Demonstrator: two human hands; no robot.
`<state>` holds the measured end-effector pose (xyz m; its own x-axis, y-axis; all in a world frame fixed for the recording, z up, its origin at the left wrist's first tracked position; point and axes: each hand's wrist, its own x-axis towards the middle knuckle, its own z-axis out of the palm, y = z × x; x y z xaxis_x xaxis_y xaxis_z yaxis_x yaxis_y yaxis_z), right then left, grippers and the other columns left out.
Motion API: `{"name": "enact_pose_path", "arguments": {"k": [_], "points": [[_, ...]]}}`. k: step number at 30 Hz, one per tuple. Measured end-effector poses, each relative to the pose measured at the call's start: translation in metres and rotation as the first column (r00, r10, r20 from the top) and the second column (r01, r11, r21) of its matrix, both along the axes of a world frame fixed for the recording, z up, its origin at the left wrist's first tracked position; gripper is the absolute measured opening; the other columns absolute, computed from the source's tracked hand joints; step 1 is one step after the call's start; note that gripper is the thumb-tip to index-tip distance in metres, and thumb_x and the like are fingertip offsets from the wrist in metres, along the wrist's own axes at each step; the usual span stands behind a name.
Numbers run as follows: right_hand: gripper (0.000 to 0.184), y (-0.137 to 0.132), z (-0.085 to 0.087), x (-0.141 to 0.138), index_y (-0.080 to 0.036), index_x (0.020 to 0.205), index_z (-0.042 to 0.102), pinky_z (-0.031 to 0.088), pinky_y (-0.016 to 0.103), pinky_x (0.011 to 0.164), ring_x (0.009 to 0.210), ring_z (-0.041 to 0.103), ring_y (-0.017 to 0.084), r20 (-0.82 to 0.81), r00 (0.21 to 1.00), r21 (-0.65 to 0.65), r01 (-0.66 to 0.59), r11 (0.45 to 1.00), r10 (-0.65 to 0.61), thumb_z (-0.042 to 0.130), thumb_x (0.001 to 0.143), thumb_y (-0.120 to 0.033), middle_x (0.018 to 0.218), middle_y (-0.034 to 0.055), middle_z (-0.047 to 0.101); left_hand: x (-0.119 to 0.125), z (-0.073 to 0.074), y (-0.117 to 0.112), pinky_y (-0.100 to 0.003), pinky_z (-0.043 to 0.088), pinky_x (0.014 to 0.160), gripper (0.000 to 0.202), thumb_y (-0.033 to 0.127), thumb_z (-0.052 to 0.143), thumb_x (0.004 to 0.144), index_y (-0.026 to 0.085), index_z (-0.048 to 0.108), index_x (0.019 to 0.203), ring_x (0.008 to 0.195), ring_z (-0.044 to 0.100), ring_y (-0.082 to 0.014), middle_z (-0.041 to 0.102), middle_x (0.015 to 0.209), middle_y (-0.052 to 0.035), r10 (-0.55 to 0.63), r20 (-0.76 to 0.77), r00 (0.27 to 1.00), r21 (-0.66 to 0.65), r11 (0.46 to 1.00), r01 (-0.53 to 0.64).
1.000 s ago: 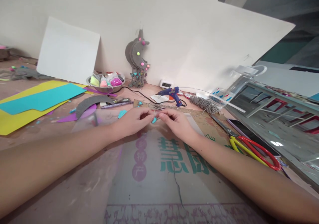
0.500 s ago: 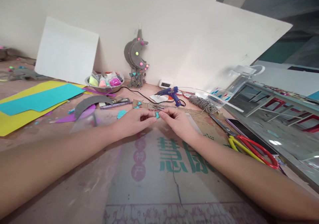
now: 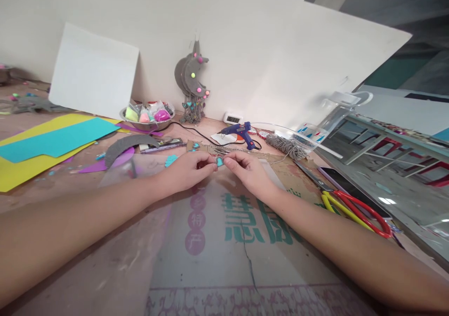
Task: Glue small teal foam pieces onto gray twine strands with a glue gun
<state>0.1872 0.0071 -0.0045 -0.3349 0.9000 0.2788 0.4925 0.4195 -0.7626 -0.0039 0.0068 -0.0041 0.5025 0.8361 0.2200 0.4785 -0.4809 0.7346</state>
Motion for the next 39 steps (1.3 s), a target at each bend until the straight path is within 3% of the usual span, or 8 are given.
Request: {"name": "enact_pose_path", "arguments": {"k": [4,7,12,22,28,33,36,39], "points": [[0.027,-0.001,-0.002,-0.001,-0.019,0.092,0.059,0.038,0.026,0.061,0.069,0.050,0.013,0.017,1.000,0.002,0.010,1.000,-0.010,0.051,0.080,-0.042,0.081,0.0015,0.059,0.000,0.001,0.001,-0.023,0.032,0.056,0.024,0.032,0.040,0.082,0.017,0.050,0.067,0.061,0.045,-0.0116,0.048,0.062,0.0036,0.052,0.023,0.998,0.015,0.999,-0.052],[0.022,0.000,-0.003,-0.002,-0.019,0.086,0.057,0.038,0.026,0.062,0.067,0.048,0.012,-0.008,1.000,0.018,0.021,1.000,-0.021,0.052,0.081,-0.039,0.079,0.0007,0.057,0.000,0.001,0.000,-0.023,0.032,0.056,0.021,0.031,0.041,0.081,0.017,0.049,0.066,0.061,0.045,-0.0115,0.048,0.062,0.0035,0.066,0.026,0.997,0.022,0.998,-0.066],[0.019,0.001,0.000,-0.004,-0.018,0.078,0.056,0.036,0.025,0.059,0.062,0.045,0.012,-0.042,0.998,0.032,0.042,0.999,-0.040,0.053,0.080,-0.037,0.069,-0.0015,0.053,0.000,0.001,0.000,-0.024,0.031,0.054,0.024,0.033,0.040,0.081,0.017,0.047,0.064,0.058,0.044,-0.0117,0.046,0.060,0.0032,0.029,0.014,0.999,-0.004,1.000,-0.029],[0.021,0.002,-0.003,-0.001,-0.019,0.082,0.059,0.039,0.026,0.062,0.064,0.049,0.013,-0.004,0.998,0.045,0.064,0.997,-0.064,0.051,0.082,-0.039,0.070,-0.0002,0.056,0.000,0.001,-0.001,-0.024,0.031,0.055,0.024,0.033,0.040,0.081,0.018,0.048,0.065,0.059,0.044,-0.0120,0.047,0.061,0.0029,0.011,0.016,1.000,-0.008,1.000,-0.011],[0.026,0.002,0.001,-0.001,-0.020,0.092,0.062,0.040,0.029,0.080,0.089,0.054,0.017,-0.005,0.999,0.113,0.036,0.993,-0.036,0.044,0.086,-0.037,0.093,0.0039,0.062,0.000,0.001,-0.001,-0.024,0.033,0.056,0.025,0.034,0.040,0.081,0.017,0.052,0.068,0.060,0.046,-0.0122,0.051,0.063,0.0025,0.020,0.023,1.000,-0.004,1.000,-0.020],[0.029,-0.001,0.001,0.000,-0.020,0.105,0.053,0.042,0.027,0.069,0.074,0.050,0.013,-0.093,0.989,0.215,0.131,0.968,-0.113,0.053,0.082,-0.037,0.095,0.0043,0.055,0.001,0.001,0.000,-0.024,0.032,0.056,0.027,0.036,0.041,0.082,0.017,0.054,0.068,0.060,0.045,-0.0122,0.049,0.062,0.0025,0.052,0.019,0.998,-0.003,0.999,-0.052],[0.019,-0.005,0.002,0.000,-0.020,0.094,0.053,0.040,0.026,0.063,0.067,0.047,0.012,-0.146,0.975,0.298,0.207,0.932,-0.170,0.053,0.082,-0.035,0.081,0.0016,0.053,0.000,0.002,0.001,-0.024,0.032,0.057,0.026,0.037,0.043,0.081,0.017,0.057,0.071,0.060,0.044,-0.0117,0.051,0.063,0.0027,0.080,0.042,0.996,-0.036,0.996,-0.078],[0.022,-0.008,0.003,-0.002,-0.020,0.073,0.059,0.039,0.027,0.063,0.065,0.049,0.014,0.034,0.993,0.249,0.098,0.964,-0.110,0.050,0.084,-0.036,0.068,0.0011,0.056,-0.001,0.001,0.003,-0.023,0.033,0.056,0.027,0.038,0.044,0.081,0.016,0.059,0.076,0.061,0.046,-0.0120,0.054,0.067,0.0019,0.076,0.091,0.993,-0.061,0.996,-0.070]]}}
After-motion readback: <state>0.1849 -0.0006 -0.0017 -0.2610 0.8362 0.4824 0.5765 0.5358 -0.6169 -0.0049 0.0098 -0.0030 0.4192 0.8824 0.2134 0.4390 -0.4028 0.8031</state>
